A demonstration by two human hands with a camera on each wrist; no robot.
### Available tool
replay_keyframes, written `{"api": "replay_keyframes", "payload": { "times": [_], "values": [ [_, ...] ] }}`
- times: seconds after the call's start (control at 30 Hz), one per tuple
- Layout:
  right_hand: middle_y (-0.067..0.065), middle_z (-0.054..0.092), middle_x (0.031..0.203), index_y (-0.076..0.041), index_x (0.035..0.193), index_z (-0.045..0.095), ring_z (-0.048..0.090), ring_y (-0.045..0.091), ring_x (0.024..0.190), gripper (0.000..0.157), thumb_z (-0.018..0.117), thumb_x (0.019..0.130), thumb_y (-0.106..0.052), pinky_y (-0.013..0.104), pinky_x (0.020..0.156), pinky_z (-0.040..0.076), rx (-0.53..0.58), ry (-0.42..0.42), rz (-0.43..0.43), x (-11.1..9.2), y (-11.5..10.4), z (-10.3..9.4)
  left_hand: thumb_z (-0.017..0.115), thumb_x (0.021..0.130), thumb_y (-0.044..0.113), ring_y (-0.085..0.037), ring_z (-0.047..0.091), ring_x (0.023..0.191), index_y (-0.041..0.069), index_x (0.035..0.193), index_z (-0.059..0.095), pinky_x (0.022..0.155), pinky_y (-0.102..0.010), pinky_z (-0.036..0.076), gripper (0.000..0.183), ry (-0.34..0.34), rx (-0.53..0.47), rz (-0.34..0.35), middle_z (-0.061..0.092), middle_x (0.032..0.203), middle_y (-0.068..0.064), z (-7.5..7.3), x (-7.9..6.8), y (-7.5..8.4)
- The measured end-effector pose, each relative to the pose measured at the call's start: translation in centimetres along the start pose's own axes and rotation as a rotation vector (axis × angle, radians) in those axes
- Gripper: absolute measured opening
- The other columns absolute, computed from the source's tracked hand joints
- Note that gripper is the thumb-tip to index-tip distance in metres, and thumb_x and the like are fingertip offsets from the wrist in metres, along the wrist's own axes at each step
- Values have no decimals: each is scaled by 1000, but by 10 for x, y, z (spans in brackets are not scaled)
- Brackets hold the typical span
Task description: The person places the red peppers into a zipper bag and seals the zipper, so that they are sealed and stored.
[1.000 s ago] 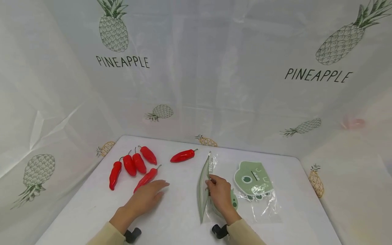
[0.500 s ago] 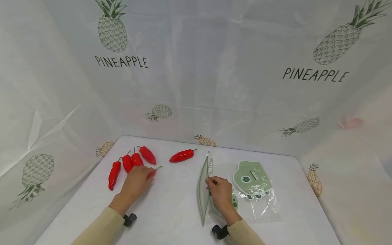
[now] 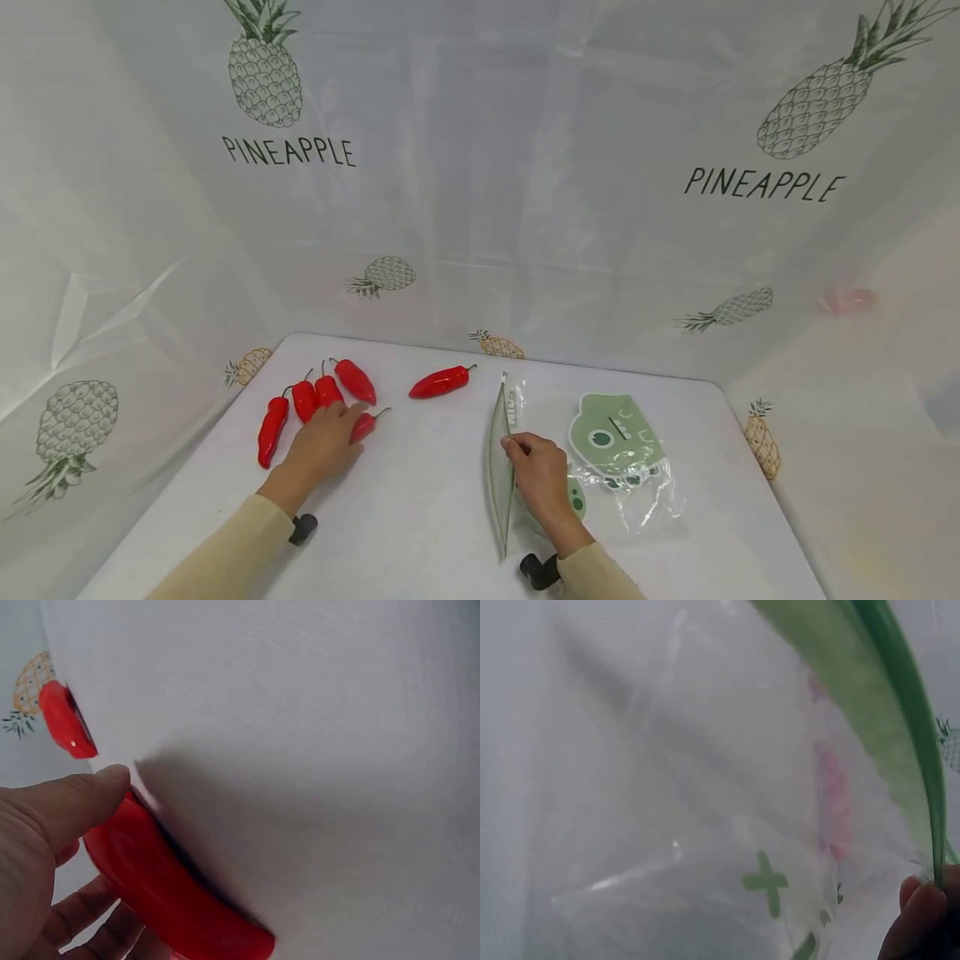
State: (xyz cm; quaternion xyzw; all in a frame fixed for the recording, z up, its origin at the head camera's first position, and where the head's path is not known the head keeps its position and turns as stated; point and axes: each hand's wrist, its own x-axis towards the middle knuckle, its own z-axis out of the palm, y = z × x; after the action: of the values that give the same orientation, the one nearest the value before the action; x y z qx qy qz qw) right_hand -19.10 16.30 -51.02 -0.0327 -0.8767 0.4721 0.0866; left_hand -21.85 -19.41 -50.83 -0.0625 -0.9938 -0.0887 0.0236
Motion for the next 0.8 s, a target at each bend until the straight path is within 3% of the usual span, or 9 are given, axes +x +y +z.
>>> {"api": "replay_keyframes", "payload": {
  "times": [0.23, 0.43, 0.8],
  "values": [
    [9, 78, 92, 0, 122, 77, 66, 14, 56, 27, 72, 99, -14, 27, 52, 57, 25, -74, -3, -2, -3, -5, 90, 84, 26, -39, 61, 122, 14, 153, 55, 89, -56, 63, 79, -57, -44, -44, 64, 134, -21, 2, 0, -1],
    [9, 79, 92, 0, 117, 78, 69, 15, 59, 24, 74, 97, -13, 27, 55, 59, 60, -79, 31, -3, -2, -5, 87, 87, 26, -37, 62, 121, 13, 154, 54, 93, -55, 62, 76, -76, -139, -85, 66, 133, -19, 3, 0, 2],
    [7, 78, 89, -1, 117, 79, 67, 15, 55, 24, 75, 97, -13, 26, 52, 58, 54, -59, 26, -5, 2, -5, 87, 85, 17, -36, 56, 116, 16, 160, 46, 70, -45, 66, 86, -155, -313, -193, 59, 127, -21, -8, 2, 5]
  ]
}}
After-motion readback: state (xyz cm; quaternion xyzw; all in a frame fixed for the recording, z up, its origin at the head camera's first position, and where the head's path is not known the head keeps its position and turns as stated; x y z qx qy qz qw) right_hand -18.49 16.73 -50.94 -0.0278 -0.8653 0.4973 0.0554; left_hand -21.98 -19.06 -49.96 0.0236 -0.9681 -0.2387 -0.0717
